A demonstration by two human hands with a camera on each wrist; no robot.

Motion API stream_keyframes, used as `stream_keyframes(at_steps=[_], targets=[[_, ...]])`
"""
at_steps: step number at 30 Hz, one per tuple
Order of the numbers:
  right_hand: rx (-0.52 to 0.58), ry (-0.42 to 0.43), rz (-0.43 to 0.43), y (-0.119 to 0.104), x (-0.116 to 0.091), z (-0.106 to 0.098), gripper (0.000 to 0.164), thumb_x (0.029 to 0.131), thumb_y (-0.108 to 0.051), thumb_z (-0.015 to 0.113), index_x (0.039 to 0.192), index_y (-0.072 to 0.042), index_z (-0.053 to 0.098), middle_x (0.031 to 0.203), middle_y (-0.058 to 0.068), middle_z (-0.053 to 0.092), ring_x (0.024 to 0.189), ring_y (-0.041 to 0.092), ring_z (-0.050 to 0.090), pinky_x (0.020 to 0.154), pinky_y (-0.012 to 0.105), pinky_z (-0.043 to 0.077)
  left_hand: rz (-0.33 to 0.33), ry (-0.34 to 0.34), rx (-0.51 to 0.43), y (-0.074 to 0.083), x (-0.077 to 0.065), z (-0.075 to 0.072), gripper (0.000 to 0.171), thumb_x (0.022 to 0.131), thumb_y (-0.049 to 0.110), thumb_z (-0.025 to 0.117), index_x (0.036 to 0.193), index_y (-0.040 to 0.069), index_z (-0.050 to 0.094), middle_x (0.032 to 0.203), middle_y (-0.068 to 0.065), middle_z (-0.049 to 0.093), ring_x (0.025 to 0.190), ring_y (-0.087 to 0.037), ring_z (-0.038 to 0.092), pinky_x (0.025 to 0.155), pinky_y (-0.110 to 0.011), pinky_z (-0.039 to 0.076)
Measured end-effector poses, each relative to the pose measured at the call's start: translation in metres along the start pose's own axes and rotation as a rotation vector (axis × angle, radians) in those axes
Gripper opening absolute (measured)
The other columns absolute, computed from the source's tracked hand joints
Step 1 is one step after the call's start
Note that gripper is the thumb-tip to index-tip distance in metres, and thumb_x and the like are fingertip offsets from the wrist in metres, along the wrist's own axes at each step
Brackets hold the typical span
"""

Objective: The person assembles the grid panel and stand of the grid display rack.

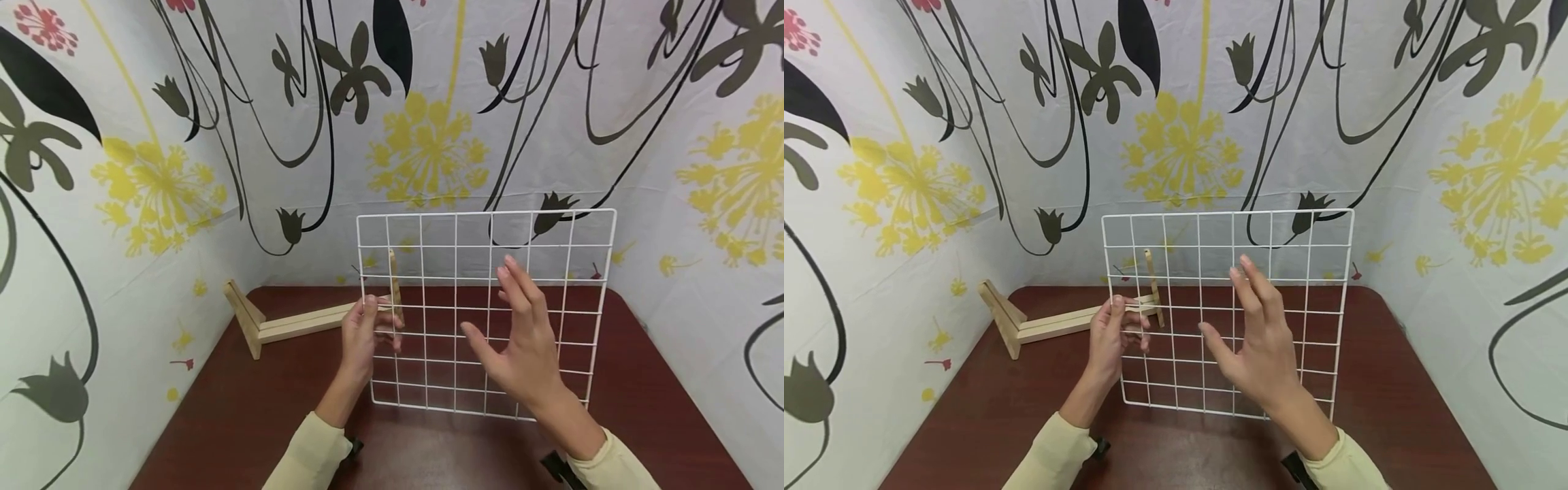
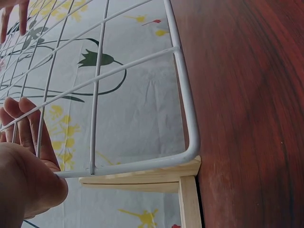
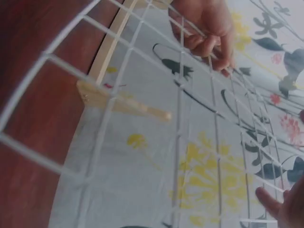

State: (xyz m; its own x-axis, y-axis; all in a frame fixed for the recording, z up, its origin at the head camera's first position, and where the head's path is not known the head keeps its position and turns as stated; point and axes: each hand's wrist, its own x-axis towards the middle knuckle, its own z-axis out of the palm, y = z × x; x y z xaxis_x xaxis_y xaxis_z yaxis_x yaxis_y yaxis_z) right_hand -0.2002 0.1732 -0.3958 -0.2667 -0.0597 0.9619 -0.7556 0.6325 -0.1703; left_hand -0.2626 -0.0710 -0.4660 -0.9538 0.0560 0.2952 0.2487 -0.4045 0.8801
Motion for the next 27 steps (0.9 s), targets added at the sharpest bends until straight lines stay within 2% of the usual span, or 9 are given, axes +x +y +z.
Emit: stream_keyframes(at_steps=[5, 9, 13, 14, 16, 20, 21, 25, 27], targets=[[-0.1, -0.062, 0.046, 0.002, 0.005, 0.006, 0.073, 0.102, -0.048, 0.064, 0.153, 0.0, 0.045, 0.163, 0.024, 0.043, 0.118, 0.038, 0.058, 0.096, 0.026, 0.047, -0.006, -0.002, 0.001, -0.001, 0.0, 0.0, 0.038, 0.115, 0.039, 0.042, 0.11, 0.007, 0.062, 0.072, -0.001, 0.075, 0.045, -0.013, 0.064, 0.049, -0.03, 0.057], [-0.128, -0.102, 0.098, 0.003, 0.006, 0.012, 0.073, 0.1, -0.045, 0.066, 0.157, -0.005, 0.044, 0.168, 0.02, 0.039, 0.134, 0.039, 0.058, 0.105, 0.039, 0.05, -0.009, 0.005, -0.007, -0.001, 0.0, 0.0, 0.034, 0.115, 0.04, 0.044, 0.108, 0.012, 0.064, 0.073, -0.001, 0.075, 0.045, -0.013, 0.065, 0.049, -0.032, 0.057], [-0.119, -0.134, 0.17, 0.004, 0.008, 0.018, 0.08, 0.093, -0.03, 0.074, 0.162, -0.009, 0.039, 0.173, 0.015, 0.032, 0.141, 0.036, 0.055, 0.098, 0.043, 0.057, 0.004, -0.001, -0.008, -0.002, 0.0, 0.002, 0.036, 0.115, 0.039, 0.045, 0.109, 0.01, 0.065, 0.074, -0.002, 0.076, 0.046, -0.014, 0.065, 0.049, -0.032, 0.058], [-0.113, -0.136, 0.184, 0.004, 0.009, 0.02, 0.082, 0.091, -0.026, 0.077, 0.162, -0.01, 0.038, 0.173, 0.014, 0.032, 0.139, 0.034, 0.057, 0.094, 0.041, 0.059, 0.008, -0.005, -0.006, -0.003, 0.0, 0.002, 0.036, 0.115, 0.039, 0.046, 0.109, 0.009, 0.065, 0.074, -0.002, 0.076, 0.046, -0.014, 0.066, 0.049, -0.032, 0.058], [-0.106, -0.135, 0.203, 0.004, 0.011, 0.024, 0.087, 0.087, -0.019, 0.081, 0.163, -0.011, 0.038, 0.173, 0.012, 0.032, 0.121, 0.032, 0.067, 0.083, 0.04, 0.062, 0.015, -0.015, -0.006, -0.003, 0.0, 0.003, 0.04, 0.114, 0.039, 0.046, 0.111, 0.004, 0.063, 0.074, -0.002, 0.076, 0.046, -0.014, 0.066, 0.049, -0.031, 0.059], [-0.113, -0.115, 0.221, 0.005, 0.015, 0.031, 0.089, 0.085, -0.016, 0.084, 0.162, -0.014, 0.039, 0.17, 0.011, 0.038, 0.109, 0.032, 0.069, 0.078, 0.043, 0.06, 0.035, -0.034, -0.009, -0.005, -0.001, 0.006, 0.039, 0.114, 0.039, 0.046, 0.109, 0.005, 0.064, 0.075, -0.001, 0.076, 0.047, -0.014, 0.066, 0.05, -0.031, 0.059], [-0.115, -0.108, 0.223, 0.006, 0.016, 0.032, 0.088, 0.085, -0.016, 0.084, 0.162, -0.015, 0.04, 0.168, 0.013, 0.041, 0.11, 0.034, 0.068, 0.08, 0.045, 0.059, 0.04, -0.038, -0.01, -0.004, -0.001, 0.007, 0.039, 0.115, 0.039, 0.045, 0.11, 0.005, 0.064, 0.075, -0.001, 0.076, 0.047, -0.014, 0.066, 0.05, -0.031, 0.059], [-0.141, -0.121, 0.236, 0.009, 0.022, 0.037, 0.085, 0.087, -0.016, 0.085, 0.161, -0.017, 0.042, 0.155, 0.018, 0.051, 0.134, 0.042, 0.053, 0.097, 0.051, 0.052, 0.052, -0.043, -0.004, -0.005, 0.0, 0.008, 0.034, 0.115, 0.039, 0.044, 0.108, 0.013, 0.065, 0.075, -0.001, 0.076, 0.047, -0.014, 0.067, 0.05, -0.033, 0.06], [-0.176, -0.144, 0.242, 0.01, 0.023, 0.038, 0.082, 0.087, -0.015, 0.085, 0.159, -0.019, 0.046, 0.149, 0.019, 0.053, 0.126, 0.042, 0.055, 0.097, 0.052, 0.051, 0.049, -0.04, 0.001, -0.006, 0.0, 0.008, 0.034, 0.115, 0.038, 0.044, 0.108, 0.012, 0.065, 0.075, -0.001, 0.077, 0.047, -0.015, 0.068, 0.05, -0.034, 0.06]])
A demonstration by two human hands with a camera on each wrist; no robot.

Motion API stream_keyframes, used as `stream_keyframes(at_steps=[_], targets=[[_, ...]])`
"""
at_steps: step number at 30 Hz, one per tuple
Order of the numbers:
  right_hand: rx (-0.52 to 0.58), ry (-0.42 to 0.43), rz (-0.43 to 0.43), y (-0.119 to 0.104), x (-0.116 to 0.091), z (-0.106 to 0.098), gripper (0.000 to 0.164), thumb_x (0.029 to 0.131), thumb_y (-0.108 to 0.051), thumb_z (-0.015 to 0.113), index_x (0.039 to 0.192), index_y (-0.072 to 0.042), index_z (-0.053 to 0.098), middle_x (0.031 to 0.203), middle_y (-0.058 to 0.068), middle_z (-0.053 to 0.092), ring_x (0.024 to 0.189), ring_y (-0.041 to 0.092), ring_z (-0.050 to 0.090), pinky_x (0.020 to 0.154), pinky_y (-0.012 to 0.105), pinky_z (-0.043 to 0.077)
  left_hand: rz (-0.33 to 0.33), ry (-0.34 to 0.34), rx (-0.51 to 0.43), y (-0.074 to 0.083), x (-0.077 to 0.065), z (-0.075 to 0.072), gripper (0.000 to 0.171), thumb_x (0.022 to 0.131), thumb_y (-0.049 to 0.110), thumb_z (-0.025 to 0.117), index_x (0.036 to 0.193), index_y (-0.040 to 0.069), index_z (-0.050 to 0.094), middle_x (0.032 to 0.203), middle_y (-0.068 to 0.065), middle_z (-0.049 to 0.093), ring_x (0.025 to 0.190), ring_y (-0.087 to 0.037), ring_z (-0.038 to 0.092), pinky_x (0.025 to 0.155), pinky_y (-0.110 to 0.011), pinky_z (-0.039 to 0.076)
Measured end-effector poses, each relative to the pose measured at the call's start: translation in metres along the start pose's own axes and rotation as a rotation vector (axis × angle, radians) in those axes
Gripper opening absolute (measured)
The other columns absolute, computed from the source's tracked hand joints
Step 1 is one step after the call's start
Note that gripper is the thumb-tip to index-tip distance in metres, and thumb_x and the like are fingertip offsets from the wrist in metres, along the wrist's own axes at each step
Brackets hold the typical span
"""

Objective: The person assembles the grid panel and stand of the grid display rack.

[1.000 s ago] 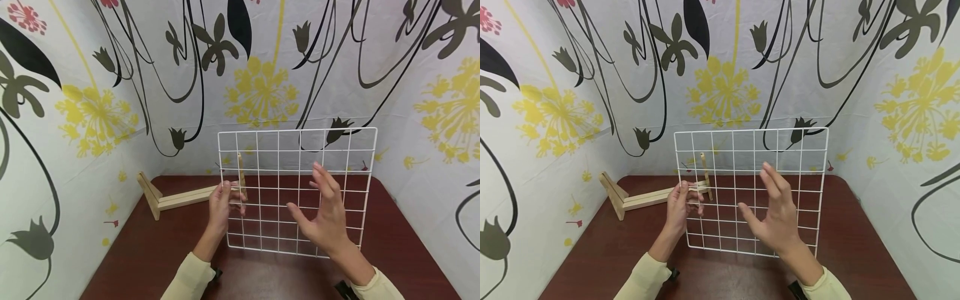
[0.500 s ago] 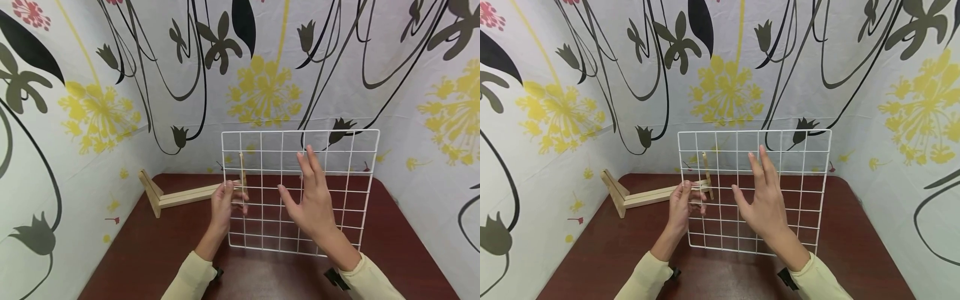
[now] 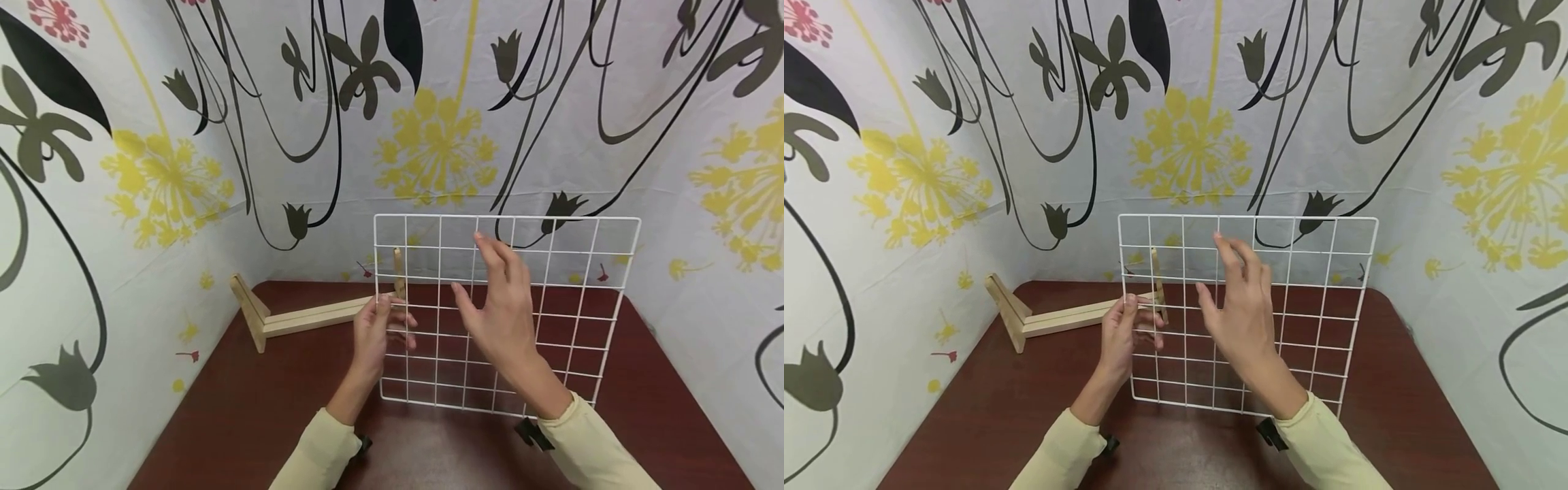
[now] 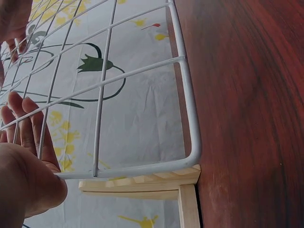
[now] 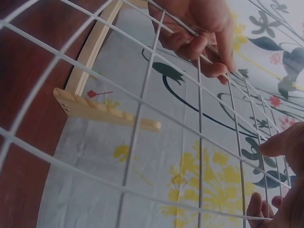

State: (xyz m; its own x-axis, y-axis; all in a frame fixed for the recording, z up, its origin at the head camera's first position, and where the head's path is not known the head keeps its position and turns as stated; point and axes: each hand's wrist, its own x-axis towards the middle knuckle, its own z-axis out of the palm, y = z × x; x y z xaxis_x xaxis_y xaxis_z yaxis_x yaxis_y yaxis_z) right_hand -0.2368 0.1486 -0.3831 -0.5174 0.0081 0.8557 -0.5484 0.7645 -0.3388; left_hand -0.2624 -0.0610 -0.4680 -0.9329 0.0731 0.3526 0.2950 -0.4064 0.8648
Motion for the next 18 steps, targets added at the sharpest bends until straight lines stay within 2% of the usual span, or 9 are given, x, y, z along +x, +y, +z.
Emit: stream_keyframes(at_steps=[2, 6, 9, 12, 14, 18], targets=[[-0.053, -0.018, 0.01, -0.0004, 0.0014, 0.0003, 0.077, 0.086, -0.012, 0.087, 0.154, -0.023, 0.053, 0.145, 0.017, 0.054, 0.115, 0.04, 0.056, 0.085, 0.05, 0.055, -0.002, 0.003, 0.007, -0.0007, -0.0002, -0.0002, 0.035, 0.115, 0.037, 0.043, 0.109, 0.009, 0.064, 0.074, -0.001, 0.077, 0.047, -0.016, 0.068, 0.05, -0.035, 0.06], [-0.146, -0.035, 0.007, 0.0, 0.0039, -0.0008, 0.07, 0.081, -0.006, 0.087, 0.143, -0.027, 0.063, 0.139, 0.015, 0.056, 0.097, 0.035, 0.056, 0.057, 0.047, 0.052, 0.002, -0.005, 0.013, -0.0021, 0.0001, 0.0, 0.047, 0.116, 0.035, 0.042, 0.115, -0.01, 0.057, 0.074, -0.001, 0.077, 0.047, -0.017, 0.069, 0.05, -0.037, 0.06], [-0.163, -0.048, 0.002, 0.0012, 0.0063, -0.0017, 0.068, 0.08, -0.003, 0.084, 0.14, -0.027, 0.065, 0.135, 0.017, 0.056, 0.098, 0.036, 0.056, 0.051, 0.047, 0.051, 0.004, -0.019, 0.013, -0.0037, 0.0004, -0.0003, 0.052, 0.116, 0.036, 0.04, 0.117, -0.015, 0.054, 0.075, -0.001, 0.077, 0.048, -0.017, 0.07, 0.05, -0.037, 0.06], [-0.172, -0.066, 0.004, 0.0027, 0.0086, -0.0021, 0.064, 0.08, -0.002, 0.079, 0.139, -0.025, 0.065, 0.131, 0.019, 0.056, 0.102, 0.039, 0.058, 0.049, 0.048, 0.05, 0.003, -0.039, 0.022, -0.0047, 0.0001, -0.001, 0.053, 0.117, 0.038, 0.038, 0.117, -0.012, 0.055, 0.077, -0.003, 0.077, 0.049, -0.019, 0.071, 0.05, -0.04, 0.061], [-0.178, -0.078, 0.012, 0.0036, 0.0097, -0.0021, 0.062, 0.081, -0.002, 0.076, 0.137, -0.024, 0.065, 0.129, 0.02, 0.056, 0.104, 0.041, 0.058, 0.047, 0.049, 0.05, 0.01, -0.059, 0.036, -0.0051, 0.0004, -0.0018, 0.054, 0.117, 0.037, 0.037, 0.117, -0.013, 0.055, 0.079, -0.011, 0.076, 0.052, -0.021, 0.072, 0.052, -0.047, 0.062], [-0.174, -0.103, 0.027, 0.0046, 0.0104, -0.0016, 0.059, 0.082, -0.002, 0.075, 0.136, -0.023, 0.065, 0.128, 0.021, 0.055, 0.106, 0.042, 0.059, 0.049, 0.049, 0.05, 0.031, -0.087, 0.117, -0.0031, 0.0007, -0.0057, 0.056, 0.117, 0.035, 0.037, 0.119, -0.018, 0.054, 0.087, -0.035, 0.071, 0.059, -0.022, 0.076, 0.062, -0.062, 0.062]])
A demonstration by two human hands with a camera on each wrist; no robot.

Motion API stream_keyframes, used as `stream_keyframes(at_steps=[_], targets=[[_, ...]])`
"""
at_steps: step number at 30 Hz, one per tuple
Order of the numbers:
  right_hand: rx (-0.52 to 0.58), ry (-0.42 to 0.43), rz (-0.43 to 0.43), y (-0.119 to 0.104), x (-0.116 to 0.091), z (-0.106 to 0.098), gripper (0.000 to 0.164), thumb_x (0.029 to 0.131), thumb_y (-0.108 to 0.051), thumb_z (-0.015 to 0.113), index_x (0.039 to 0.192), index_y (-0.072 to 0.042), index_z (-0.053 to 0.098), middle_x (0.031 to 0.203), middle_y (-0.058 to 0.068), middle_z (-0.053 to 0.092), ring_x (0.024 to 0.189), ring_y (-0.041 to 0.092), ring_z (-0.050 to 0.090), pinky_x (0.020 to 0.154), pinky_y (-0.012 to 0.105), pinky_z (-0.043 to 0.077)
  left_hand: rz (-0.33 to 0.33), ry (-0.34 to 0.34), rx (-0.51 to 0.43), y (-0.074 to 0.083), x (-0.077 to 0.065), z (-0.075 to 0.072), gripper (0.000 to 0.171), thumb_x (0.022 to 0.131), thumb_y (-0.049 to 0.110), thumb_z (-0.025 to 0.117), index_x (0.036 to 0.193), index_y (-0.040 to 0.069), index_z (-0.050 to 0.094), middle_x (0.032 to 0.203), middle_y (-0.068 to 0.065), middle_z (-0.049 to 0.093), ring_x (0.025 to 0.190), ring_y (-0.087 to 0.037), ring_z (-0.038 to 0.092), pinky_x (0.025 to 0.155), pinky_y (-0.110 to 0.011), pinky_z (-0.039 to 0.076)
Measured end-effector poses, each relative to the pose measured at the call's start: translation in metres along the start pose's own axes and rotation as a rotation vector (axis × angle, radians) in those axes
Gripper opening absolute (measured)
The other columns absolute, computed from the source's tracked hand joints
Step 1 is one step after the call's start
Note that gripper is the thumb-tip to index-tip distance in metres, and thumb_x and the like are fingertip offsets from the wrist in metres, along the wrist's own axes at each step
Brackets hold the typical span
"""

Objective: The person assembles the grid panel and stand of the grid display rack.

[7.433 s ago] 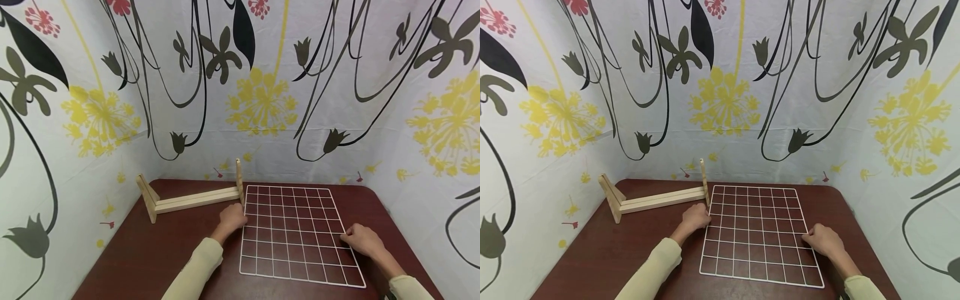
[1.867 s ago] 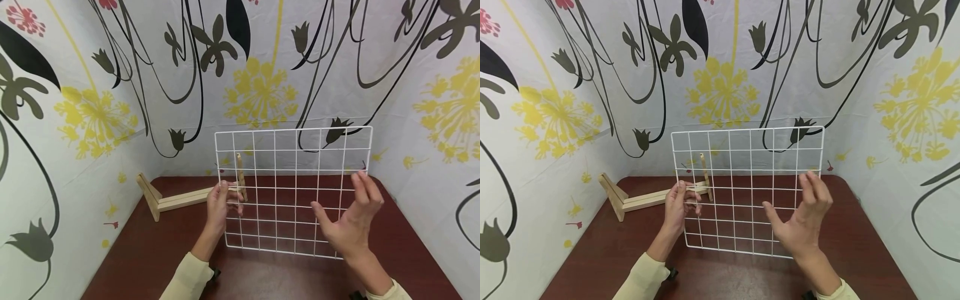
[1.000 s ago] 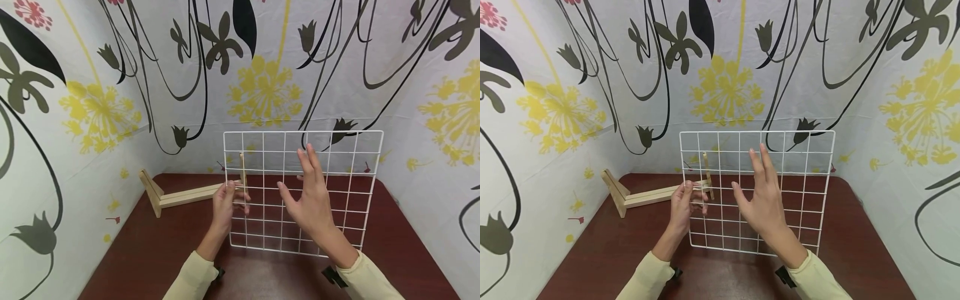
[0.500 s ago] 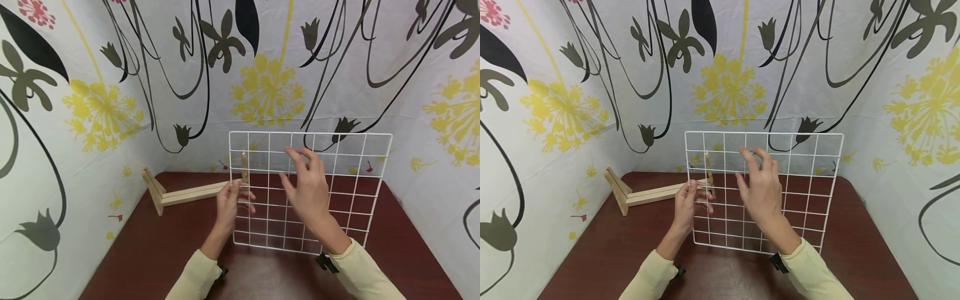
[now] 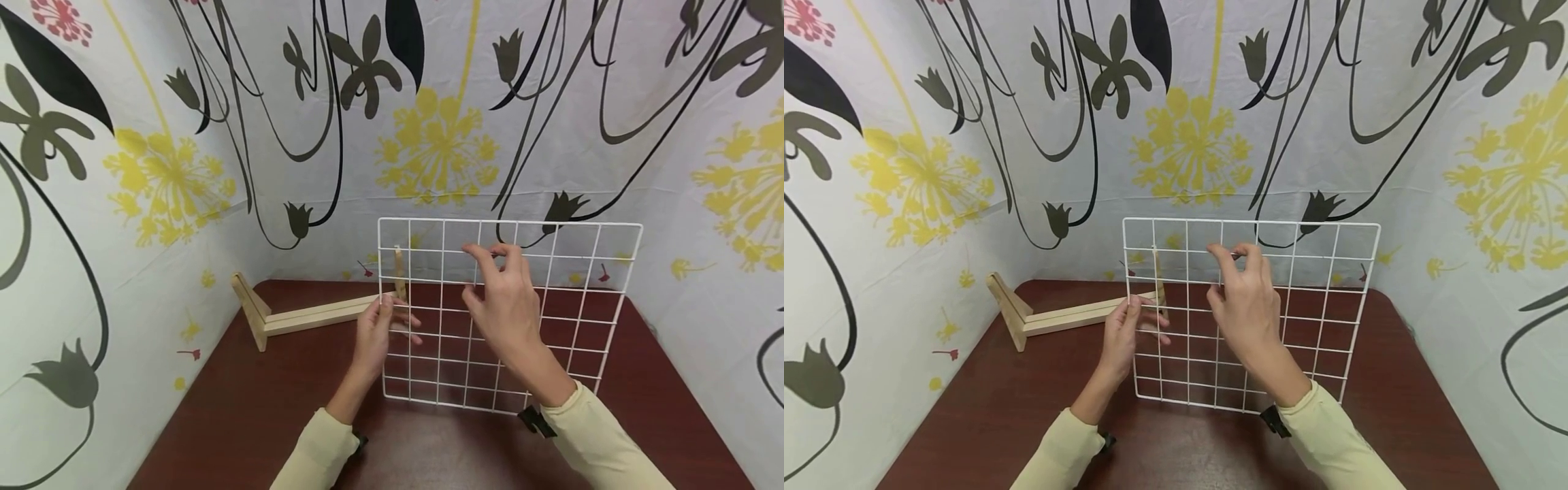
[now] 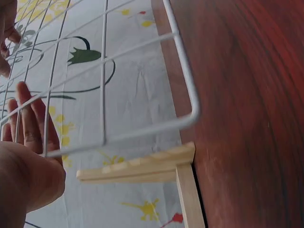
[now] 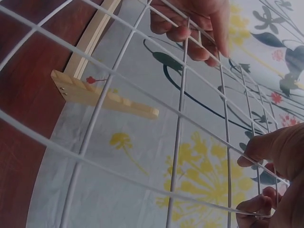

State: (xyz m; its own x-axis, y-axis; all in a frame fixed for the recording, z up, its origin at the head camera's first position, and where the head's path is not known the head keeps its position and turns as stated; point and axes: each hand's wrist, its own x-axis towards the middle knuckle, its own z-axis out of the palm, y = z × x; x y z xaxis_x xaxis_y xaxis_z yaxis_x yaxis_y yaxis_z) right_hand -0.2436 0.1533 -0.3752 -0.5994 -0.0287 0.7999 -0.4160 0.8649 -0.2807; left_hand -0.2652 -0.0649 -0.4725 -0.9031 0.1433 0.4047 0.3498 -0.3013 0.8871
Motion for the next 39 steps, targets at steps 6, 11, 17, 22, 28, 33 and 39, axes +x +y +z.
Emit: stream_keyframes(at_steps=[6, 11, 17, 22, 28, 33, 39], targets=[[0.041, -0.008, -0.011, 0.001, -0.001, 0.0, 0.055, 0.083, -0.002, 0.079, 0.133, -0.021, 0.066, 0.126, 0.021, 0.054, 0.104, 0.042, 0.059, 0.064, 0.052, 0.055, -0.041, -0.038, 0.106, 0.005, -0.001, -0.011, 0.05, 0.117, 0.034, 0.04, 0.123, -0.011, 0.058, 0.102, -0.044, 0.07, 0.076, -0.039, 0.08, 0.076, -0.067, 0.062], [0.052, 0.009, -0.031, 0.005, -0.001, -0.001, 0.055, 0.083, -0.002, 0.081, 0.133, -0.02, 0.066, 0.125, 0.022, 0.054, 0.094, 0.039, 0.059, 0.067, 0.052, 0.056, -0.03, -0.05, 0.274, 0.009, 0.0, -0.025, 0.041, 0.116, 0.027, 0.045, 0.131, -0.008, 0.058, 0.115, -0.029, 0.076, 0.103, -0.046, 0.077, 0.085, -0.06, 0.063], [0.059, 0.031, -0.057, 0.009, -0.003, -0.004, 0.056, 0.082, 0.0, 0.081, 0.133, -0.019, 0.066, 0.123, 0.024, 0.054, 0.089, 0.038, 0.06, 0.066, 0.051, 0.057, 0.091, 0.077, 0.586, 0.015, -0.001, -0.058, 0.027, 0.111, 0.022, 0.057, 0.133, 0.008, 0.063, 0.126, -0.011, 0.076, 0.114, -0.033, 0.074, 0.092, -0.031, 0.062], [0.064, 0.05, -0.08, 0.012, -0.004, -0.005, 0.057, 0.083, 0.001, 0.081, 0.135, -0.018, 0.065, 0.123, 0.025, 0.055, 0.086, 0.037, 0.058, 0.066, 0.05, 0.055, 0.141, 0.234, 0.754, 0.027, -0.004, -0.094, 0.028, 0.109, 0.027, 0.061, 0.134, 0.016, 0.066, 0.135, -0.001, 0.072, 0.126, -0.022, 0.068, 0.102, -0.042, 0.057], [0.051, 0.056, -0.109, 0.014, -0.005, -0.005, 0.057, 0.085, -0.002, 0.082, 0.137, -0.018, 0.064, 0.123, 0.026, 0.054, 0.085, 0.037, 0.057, 0.066, 0.048, 0.054, 0.213, 0.407, 0.766, 0.041, -0.007, -0.136, 0.03, 0.107, 0.021, 0.063, 0.136, 0.012, 0.066, 0.138, -0.01, 0.069, 0.138, -0.026, 0.058, 0.117, -0.039, 0.042], [0.04, 0.046, -0.113, 0.015, -0.004, -0.007, 0.055, 0.087, -0.004, 0.081, 0.137, -0.018, 0.063, 0.124, 0.025, 0.054, 0.087, 0.038, 0.057, 0.068, 0.049, 0.056, 0.384, 0.563, 0.744, 0.049, -0.004, -0.164, 0.032, 0.105, 0.014, 0.064, 0.135, 0.002, 0.064, 0.131, -0.019, 0.069, 0.124, -0.021, 0.062, 0.105, -0.02, 0.042], [0.041, 0.056, -0.132, 0.017, -0.003, -0.01, 0.054, 0.088, -0.006, 0.081, 0.137, -0.017, 0.064, 0.124, 0.025, 0.054, 0.089, 0.039, 0.059, 0.07, 0.049, 0.058, 0.359, 0.775, 0.703, 0.056, 0.002, -0.194, 0.04, 0.107, 0.016, 0.06, 0.144, 0.003, 0.056, 0.145, -0.016, 0.06, 0.132, -0.032, 0.056, 0.112, -0.043, 0.044]])
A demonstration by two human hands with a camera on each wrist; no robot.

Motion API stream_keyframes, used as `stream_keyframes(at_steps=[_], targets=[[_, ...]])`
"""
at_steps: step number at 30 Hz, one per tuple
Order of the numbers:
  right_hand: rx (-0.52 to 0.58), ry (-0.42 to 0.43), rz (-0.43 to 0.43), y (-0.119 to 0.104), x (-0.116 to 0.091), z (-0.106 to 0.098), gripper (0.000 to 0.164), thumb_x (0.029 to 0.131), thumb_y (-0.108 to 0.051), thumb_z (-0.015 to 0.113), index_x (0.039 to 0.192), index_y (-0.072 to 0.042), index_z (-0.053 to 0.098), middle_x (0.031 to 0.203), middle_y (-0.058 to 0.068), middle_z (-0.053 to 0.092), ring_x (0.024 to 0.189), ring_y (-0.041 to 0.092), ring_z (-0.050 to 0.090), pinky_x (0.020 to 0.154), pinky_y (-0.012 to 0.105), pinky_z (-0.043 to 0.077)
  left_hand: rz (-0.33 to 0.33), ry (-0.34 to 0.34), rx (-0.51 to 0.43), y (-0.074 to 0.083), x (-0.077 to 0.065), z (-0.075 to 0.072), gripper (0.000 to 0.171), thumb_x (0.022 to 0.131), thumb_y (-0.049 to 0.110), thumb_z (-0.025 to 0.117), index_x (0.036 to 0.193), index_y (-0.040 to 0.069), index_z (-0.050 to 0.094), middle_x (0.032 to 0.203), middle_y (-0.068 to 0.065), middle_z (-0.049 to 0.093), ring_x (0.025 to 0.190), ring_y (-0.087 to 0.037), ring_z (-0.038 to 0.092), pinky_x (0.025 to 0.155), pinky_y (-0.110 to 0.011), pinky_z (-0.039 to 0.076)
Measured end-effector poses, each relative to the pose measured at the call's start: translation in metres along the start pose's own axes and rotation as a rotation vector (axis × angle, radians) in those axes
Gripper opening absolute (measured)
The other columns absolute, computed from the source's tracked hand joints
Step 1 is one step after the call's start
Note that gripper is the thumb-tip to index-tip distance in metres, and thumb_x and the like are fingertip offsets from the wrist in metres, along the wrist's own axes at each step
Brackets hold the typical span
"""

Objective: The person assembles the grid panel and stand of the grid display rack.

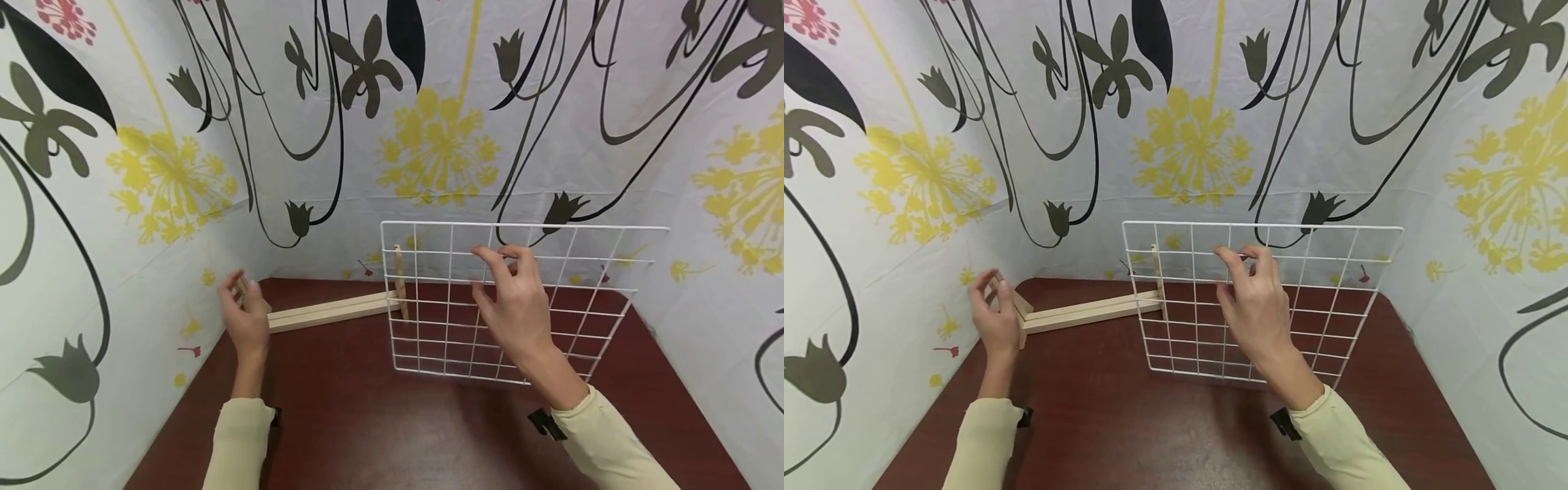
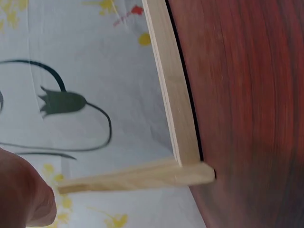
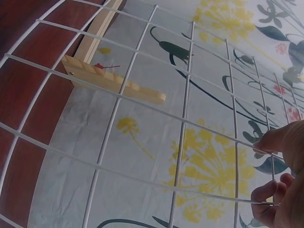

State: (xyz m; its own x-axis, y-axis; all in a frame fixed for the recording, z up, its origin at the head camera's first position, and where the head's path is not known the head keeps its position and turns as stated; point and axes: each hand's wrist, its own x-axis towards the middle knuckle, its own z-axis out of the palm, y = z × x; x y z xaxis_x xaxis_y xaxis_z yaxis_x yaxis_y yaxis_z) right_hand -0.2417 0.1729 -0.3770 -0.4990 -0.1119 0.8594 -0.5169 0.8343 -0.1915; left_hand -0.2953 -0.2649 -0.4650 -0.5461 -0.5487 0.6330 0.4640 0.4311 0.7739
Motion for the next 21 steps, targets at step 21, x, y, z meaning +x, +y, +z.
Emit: stream_keyframes(at_steps=[21], targets=[[-0.015, 0.07, -0.075, 0.009, -0.01, -0.004, 0.058, 0.083, -0.002, 0.084, 0.136, -0.02, 0.067, 0.12, 0.022, 0.056, 0.082, 0.033, 0.054, 0.053, 0.043, 0.048, -0.539, -0.252, -0.111, -0.033, 0.032, -0.017, 0.068, 0.114, 0.049, 0.031, 0.171, 0.018, 0.009, 0.18, -0.006, 0.008, 0.167, -0.022, 0.009, 0.137, -0.043, 0.009]])
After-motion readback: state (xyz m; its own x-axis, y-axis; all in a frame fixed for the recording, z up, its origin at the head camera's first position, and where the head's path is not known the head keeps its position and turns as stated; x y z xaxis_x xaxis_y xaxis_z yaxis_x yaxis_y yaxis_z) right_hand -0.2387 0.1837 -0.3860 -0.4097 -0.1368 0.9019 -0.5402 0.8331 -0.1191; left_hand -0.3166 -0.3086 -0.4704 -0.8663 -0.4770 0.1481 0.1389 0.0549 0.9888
